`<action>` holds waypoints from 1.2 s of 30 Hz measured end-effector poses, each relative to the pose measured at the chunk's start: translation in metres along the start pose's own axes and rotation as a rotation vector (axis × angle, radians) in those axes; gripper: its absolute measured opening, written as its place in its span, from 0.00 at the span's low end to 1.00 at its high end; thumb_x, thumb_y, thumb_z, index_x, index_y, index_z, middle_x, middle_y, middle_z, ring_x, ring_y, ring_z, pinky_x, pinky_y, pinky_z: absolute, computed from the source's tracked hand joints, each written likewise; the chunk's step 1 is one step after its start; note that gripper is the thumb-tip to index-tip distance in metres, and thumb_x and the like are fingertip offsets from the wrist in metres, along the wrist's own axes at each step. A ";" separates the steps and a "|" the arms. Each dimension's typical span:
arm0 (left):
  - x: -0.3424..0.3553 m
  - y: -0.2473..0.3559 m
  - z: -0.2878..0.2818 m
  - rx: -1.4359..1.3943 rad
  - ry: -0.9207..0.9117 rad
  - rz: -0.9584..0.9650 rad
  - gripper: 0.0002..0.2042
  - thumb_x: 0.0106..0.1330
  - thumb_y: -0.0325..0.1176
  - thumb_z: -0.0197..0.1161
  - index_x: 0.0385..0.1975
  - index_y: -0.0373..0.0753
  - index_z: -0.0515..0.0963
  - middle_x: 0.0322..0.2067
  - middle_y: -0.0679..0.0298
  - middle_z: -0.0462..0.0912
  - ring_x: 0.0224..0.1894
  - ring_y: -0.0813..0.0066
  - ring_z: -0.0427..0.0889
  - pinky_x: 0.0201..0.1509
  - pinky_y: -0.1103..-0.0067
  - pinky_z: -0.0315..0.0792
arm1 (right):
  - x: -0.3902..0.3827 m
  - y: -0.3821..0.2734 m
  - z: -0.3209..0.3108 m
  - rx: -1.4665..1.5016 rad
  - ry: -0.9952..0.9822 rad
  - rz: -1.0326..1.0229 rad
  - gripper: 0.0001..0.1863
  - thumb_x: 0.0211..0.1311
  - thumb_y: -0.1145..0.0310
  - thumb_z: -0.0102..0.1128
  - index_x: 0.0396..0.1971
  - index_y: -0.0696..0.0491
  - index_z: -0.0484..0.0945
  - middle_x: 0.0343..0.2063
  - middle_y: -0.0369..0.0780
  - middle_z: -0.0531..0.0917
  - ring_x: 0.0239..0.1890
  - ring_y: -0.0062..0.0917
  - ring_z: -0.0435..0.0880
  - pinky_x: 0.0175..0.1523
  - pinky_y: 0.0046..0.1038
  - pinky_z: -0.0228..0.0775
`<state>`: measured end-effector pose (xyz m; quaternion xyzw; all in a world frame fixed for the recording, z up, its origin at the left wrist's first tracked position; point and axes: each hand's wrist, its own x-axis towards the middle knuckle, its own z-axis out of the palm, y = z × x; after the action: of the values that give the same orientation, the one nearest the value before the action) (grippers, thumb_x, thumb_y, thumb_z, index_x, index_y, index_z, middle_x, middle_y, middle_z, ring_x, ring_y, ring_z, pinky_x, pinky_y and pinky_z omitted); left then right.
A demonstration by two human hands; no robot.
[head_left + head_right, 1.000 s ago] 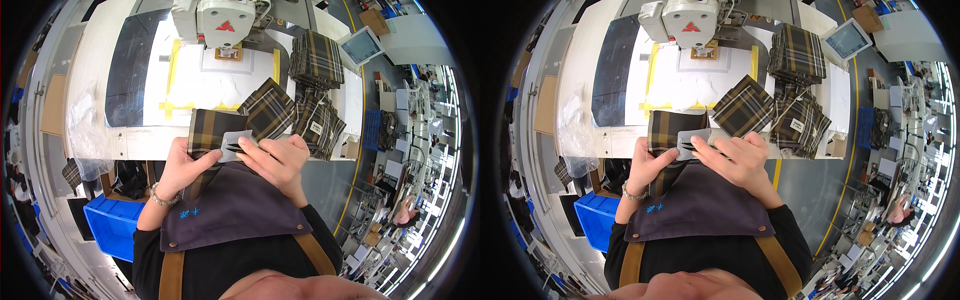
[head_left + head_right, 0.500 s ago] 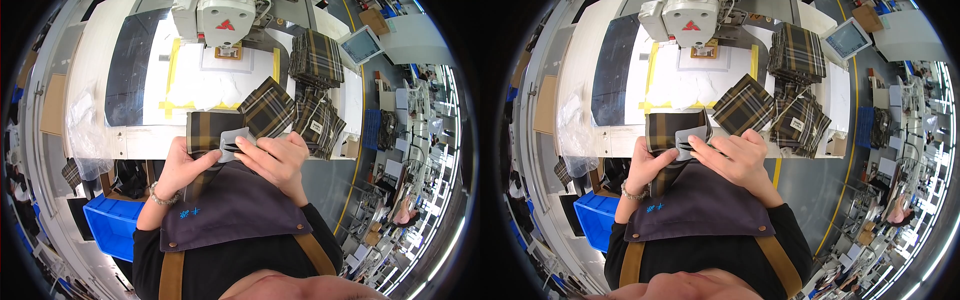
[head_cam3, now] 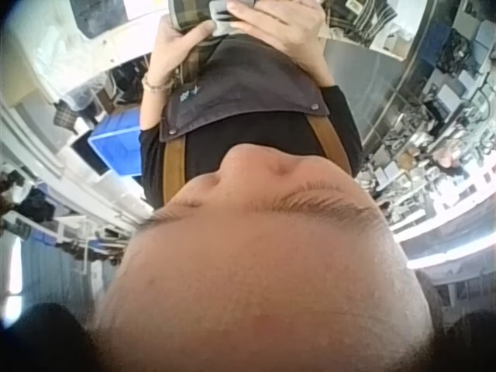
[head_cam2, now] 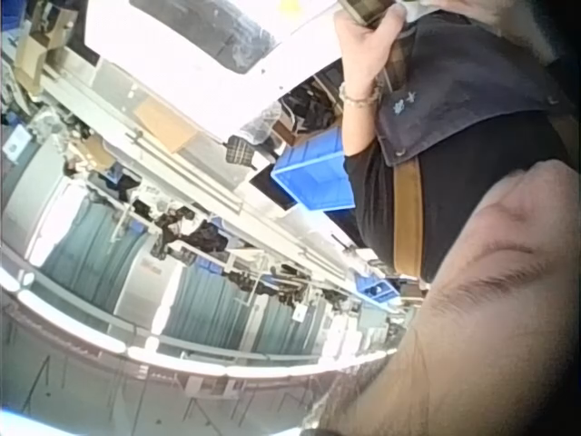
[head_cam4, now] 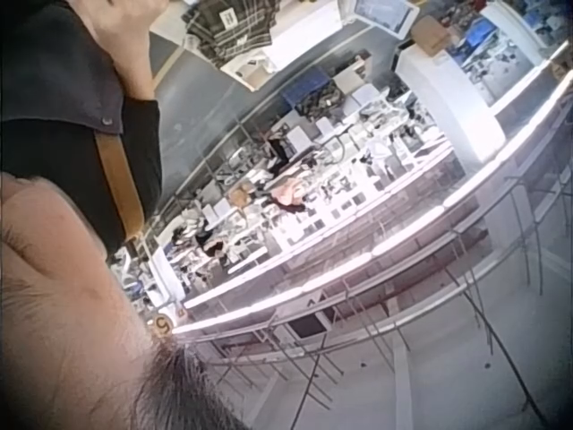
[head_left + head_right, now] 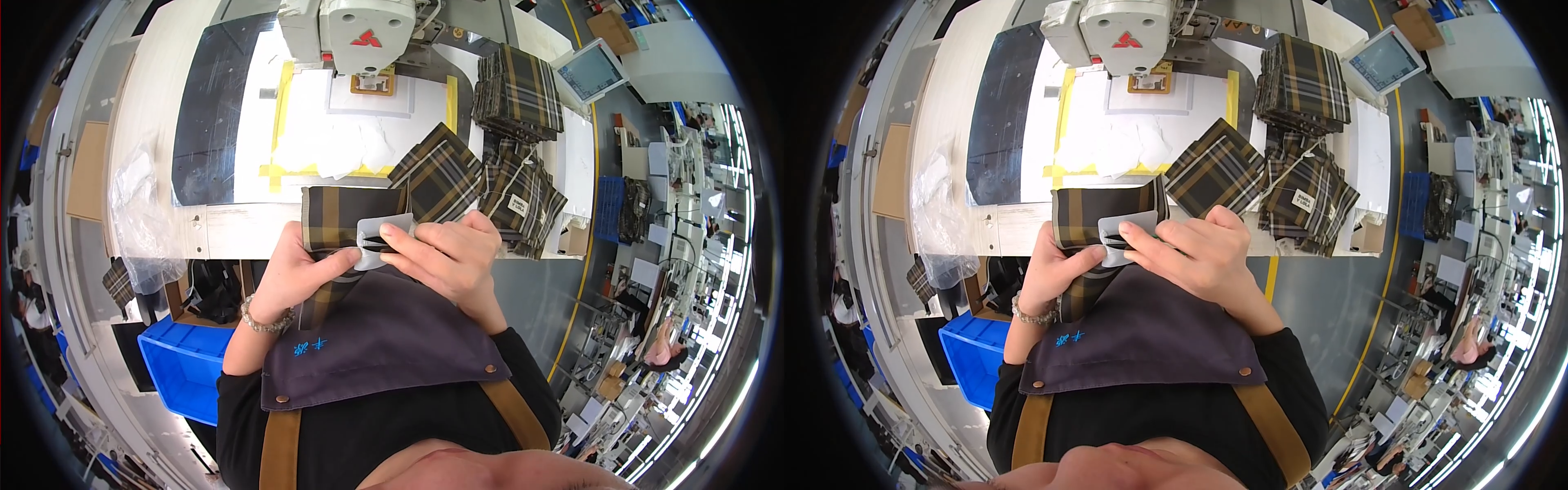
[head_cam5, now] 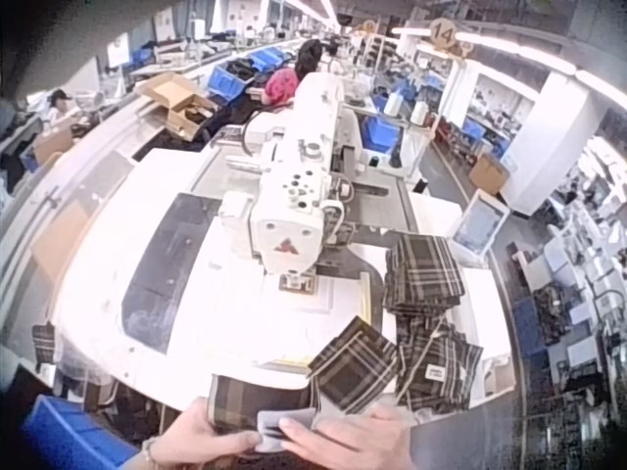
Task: Sewing a brand label and assembling a plaid leather pouch using an industrial sewing machine.
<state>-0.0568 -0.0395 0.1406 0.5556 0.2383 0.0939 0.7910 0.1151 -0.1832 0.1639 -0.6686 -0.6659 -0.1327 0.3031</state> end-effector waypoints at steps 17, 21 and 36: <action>-0.001 0.000 -0.004 0.056 0.003 -0.045 0.08 0.60 0.25 0.65 0.36 0.29 0.80 0.30 0.67 0.83 0.30 0.88 0.76 0.35 0.86 0.72 | -0.004 0.017 0.016 0.028 0.170 -0.068 0.17 0.43 0.60 0.73 0.38 0.41 0.86 0.18 0.24 0.69 0.15 0.12 0.63 0.25 0.22 0.44; -0.003 0.000 -0.005 0.060 0.052 -0.037 0.09 0.60 0.26 0.65 0.37 0.28 0.80 0.30 0.67 0.83 0.31 0.87 0.76 0.35 0.85 0.73 | -0.007 0.041 0.053 0.215 0.103 0.492 0.18 0.48 0.67 0.73 0.42 0.51 0.84 0.21 0.36 0.77 0.21 0.23 0.73 0.28 0.23 0.63; 0.058 0.016 -0.002 1.077 -0.622 0.261 0.10 0.54 0.32 0.66 0.31 0.33 0.78 0.28 0.55 0.78 0.37 0.57 0.74 0.53 0.69 0.63 | -0.065 0.043 0.071 1.506 -0.072 0.724 0.28 0.72 0.49 0.45 0.44 0.63 0.80 0.39 0.40 0.83 0.42 0.23 0.78 0.51 0.26 0.68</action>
<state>-0.0057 -0.0079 0.1385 0.9014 -0.0583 -0.1093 0.4149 0.1361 -0.1917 0.0607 -0.4638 -0.3297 0.4749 0.6713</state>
